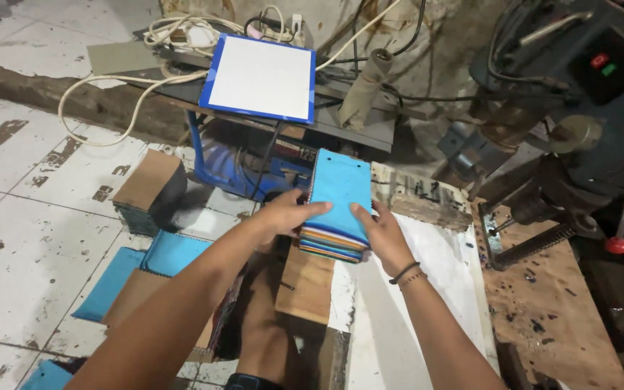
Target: Punching holes in fabric samples using a drill press and then assembling them into swatch books.
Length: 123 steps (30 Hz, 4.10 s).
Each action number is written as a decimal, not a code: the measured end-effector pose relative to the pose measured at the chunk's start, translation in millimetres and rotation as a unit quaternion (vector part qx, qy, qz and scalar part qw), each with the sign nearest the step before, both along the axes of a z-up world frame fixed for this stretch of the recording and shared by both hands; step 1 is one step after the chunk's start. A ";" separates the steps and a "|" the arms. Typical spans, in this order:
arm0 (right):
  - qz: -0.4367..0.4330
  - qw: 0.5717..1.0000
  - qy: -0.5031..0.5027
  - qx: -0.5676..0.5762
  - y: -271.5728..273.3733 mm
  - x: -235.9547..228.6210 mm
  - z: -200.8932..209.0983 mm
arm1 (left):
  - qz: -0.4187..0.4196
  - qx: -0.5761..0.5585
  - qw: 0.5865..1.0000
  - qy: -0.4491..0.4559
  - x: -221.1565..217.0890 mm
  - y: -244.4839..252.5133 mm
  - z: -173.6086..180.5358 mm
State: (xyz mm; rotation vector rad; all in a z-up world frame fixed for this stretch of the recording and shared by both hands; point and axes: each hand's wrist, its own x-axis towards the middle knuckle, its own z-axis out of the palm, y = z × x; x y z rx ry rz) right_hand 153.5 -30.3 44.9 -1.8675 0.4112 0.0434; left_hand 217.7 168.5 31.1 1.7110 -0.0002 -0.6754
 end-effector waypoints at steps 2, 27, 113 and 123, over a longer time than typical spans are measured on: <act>-0.021 0.999 0.025 0.023 23.8 -22.4 38.9 | 0.015 -0.001 1.000 -0.011 4.4 -2.1 -11.7; 0.014 0.994 0.007 -0.109 25.3 -22.4 40.1 | 0.025 0.090 0.991 -0.090 -27.5 -10.2 9.1; 0.158 0.980 0.115 -0.033 268.7 -62.2 -120.0 | 0.497 -0.479 0.685 0.234 -209.5 148.2 -179.8; 0.234 0.968 0.086 -0.009 191.2 -97.8 9.9 | 0.551 -0.489 0.621 0.266 -226.5 176.1 -122.6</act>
